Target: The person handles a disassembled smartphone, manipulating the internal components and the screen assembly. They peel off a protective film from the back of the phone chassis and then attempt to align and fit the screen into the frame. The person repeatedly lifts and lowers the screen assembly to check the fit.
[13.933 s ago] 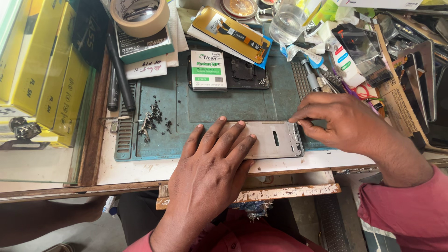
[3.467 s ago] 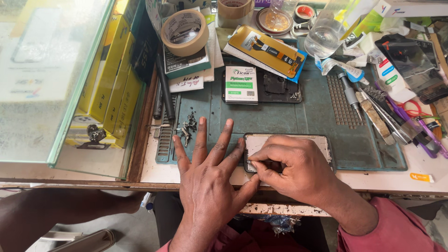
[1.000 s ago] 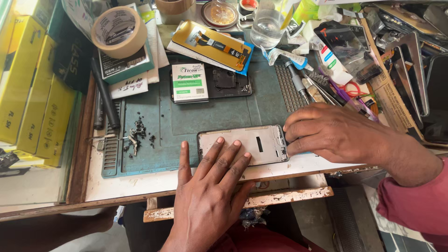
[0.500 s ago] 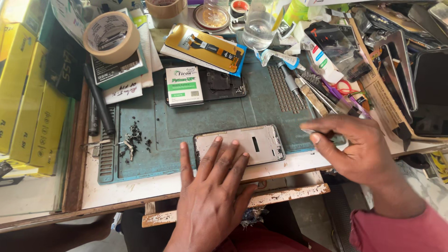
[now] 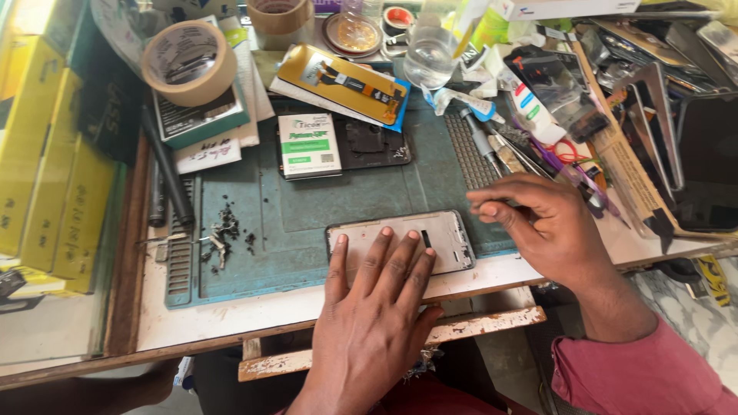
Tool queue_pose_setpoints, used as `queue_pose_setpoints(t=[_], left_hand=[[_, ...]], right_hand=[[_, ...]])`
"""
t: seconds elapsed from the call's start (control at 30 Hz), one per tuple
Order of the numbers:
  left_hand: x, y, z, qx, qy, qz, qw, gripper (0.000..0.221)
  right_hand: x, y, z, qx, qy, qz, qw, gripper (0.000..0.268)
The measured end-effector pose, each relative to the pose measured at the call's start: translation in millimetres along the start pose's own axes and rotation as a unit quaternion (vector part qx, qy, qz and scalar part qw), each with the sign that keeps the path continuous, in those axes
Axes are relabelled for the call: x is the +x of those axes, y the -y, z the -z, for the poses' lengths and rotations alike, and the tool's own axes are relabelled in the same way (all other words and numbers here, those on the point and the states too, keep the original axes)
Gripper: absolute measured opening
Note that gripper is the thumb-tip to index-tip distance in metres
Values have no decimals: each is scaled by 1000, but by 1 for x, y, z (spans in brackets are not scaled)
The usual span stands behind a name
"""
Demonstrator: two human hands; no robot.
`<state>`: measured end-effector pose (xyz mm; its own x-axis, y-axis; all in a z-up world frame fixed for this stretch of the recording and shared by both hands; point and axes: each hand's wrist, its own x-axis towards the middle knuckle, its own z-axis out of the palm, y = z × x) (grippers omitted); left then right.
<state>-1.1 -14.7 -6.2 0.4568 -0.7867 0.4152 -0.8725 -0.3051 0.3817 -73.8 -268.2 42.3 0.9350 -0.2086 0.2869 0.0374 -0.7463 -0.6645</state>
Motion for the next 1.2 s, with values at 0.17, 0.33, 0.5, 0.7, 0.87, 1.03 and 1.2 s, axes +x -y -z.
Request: queue_pose_setpoints(t=[0.17,0.33,0.5,0.7,0.87,1.03,1.2], left_hand=[[0,-1,-2,1,-6,4,1000,61],[-1,-1,1,-8,-10,7,1000,58],[-1,-1,5,-16,-11,9,1000,59],[-1,-1,2,-32,-37,17,999,56],[-1,-1,2,-32,-46,22,998,49],[-1,-1,5,-25,-31,25,999,47],[0,-1,6,-23,-35,24,999,49]], right_hand=[[15,18,-2,-96,15,10,995,22],[22,21,-2,-138,42,27,989,19],[26,26,-1,-187,61,52,979,15],[24,26,-3,-220,73,91,968,14],[18,24,4,-227,118,135,957,19],[4,26,10,-194,146,125,962,24],[-6,33,15,-182,168,100,964,25]])
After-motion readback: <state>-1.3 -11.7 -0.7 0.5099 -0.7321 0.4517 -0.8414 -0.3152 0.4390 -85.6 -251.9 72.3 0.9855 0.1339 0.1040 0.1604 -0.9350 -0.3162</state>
